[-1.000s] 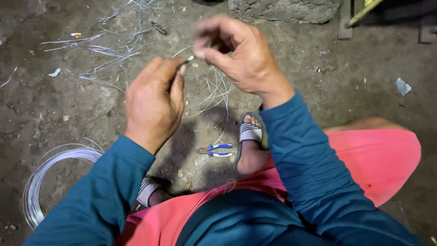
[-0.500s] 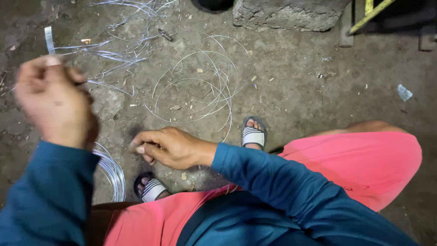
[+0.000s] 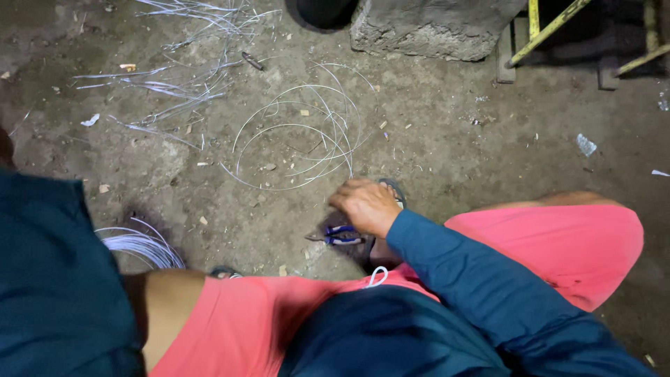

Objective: The person sits on the floor and repeatedly bends thin metal wire into circular loops by hand. They use pliers to cut the wire from a larger coil and then shape each segment into a loop, placing the finished pieces on the ground.

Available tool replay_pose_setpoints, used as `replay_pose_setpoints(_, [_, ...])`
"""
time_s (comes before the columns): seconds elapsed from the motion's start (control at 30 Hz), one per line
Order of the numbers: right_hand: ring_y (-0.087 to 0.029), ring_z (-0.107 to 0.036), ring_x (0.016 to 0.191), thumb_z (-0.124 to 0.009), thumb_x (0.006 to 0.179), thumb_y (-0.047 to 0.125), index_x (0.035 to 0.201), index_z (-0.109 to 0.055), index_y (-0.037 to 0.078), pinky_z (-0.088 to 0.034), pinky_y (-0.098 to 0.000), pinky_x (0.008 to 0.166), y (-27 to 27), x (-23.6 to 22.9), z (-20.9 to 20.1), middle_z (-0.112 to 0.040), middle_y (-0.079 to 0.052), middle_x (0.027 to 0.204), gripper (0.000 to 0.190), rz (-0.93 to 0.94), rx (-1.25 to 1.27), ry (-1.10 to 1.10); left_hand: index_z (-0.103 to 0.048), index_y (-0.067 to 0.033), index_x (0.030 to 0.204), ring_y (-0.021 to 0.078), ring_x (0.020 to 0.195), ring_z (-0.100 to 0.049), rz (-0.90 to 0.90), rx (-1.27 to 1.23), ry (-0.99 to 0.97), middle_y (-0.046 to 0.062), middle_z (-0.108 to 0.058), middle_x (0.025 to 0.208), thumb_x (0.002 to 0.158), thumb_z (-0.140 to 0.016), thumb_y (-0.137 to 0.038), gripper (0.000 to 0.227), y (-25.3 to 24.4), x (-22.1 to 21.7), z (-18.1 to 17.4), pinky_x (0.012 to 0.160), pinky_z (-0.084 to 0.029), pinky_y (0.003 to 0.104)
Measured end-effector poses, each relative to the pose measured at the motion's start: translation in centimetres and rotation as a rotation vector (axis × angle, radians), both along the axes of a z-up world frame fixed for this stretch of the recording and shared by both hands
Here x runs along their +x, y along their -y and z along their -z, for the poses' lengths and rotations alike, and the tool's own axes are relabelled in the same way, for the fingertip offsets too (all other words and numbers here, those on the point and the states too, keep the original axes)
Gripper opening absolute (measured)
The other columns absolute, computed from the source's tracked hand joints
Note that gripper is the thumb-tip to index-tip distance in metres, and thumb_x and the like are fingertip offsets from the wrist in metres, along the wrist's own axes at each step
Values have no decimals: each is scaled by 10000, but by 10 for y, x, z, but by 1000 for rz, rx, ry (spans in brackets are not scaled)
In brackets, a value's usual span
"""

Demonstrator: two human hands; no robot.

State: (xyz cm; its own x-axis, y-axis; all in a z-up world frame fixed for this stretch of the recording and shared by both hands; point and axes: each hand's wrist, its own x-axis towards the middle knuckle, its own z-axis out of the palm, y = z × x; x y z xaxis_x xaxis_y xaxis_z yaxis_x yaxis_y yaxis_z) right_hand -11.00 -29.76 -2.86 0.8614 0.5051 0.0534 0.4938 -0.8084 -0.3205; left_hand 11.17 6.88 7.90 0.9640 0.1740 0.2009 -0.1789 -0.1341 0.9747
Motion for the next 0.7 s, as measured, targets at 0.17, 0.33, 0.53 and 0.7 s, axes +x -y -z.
replay_pose_setpoints(0.17, [-309,-689,947,-639,801,158,987,-734,107,-540,-435,781,4,-16,-15,-675,-111,920,215,154,-266,115,-595,-42,1181,105,725,-606,71,-18,29,54,-658,921,1149,-541,-50,64,-7,9,8,625,-474,272])
replay_pose_setpoints(0.33, [-338,-694,861,-626,845,72,1077,-721,49,-560,-448,726,11,-19,-62,-695,-140,992,252,386,-36,135,-605,-34,1195,108,729,-616,188,-40,142,65,-672,940,1144,-538,-32,85,6,8,8,621,-479,280])
replay_pose_setpoints(0.53, [-164,-744,836,-577,975,-35,1176,-689,23,-578,-308,743,-2,-10,-117,-725,-88,995,238,412,531,174,-582,-40,1088,85,678,-610,413,-186,118,22,-705,913,1075,-491,-56,94,89,-28,30,618,-496,251])
replay_pose_setpoints(0.7, [-141,-655,752,-544,978,-72,1174,-698,36,-517,-262,673,-15,-5,-147,-689,-85,974,272,331,620,197,-681,-18,1124,61,599,-472,445,-157,-45,8,-571,716,1104,-530,-183,224,141,-88,34,530,-387,241])
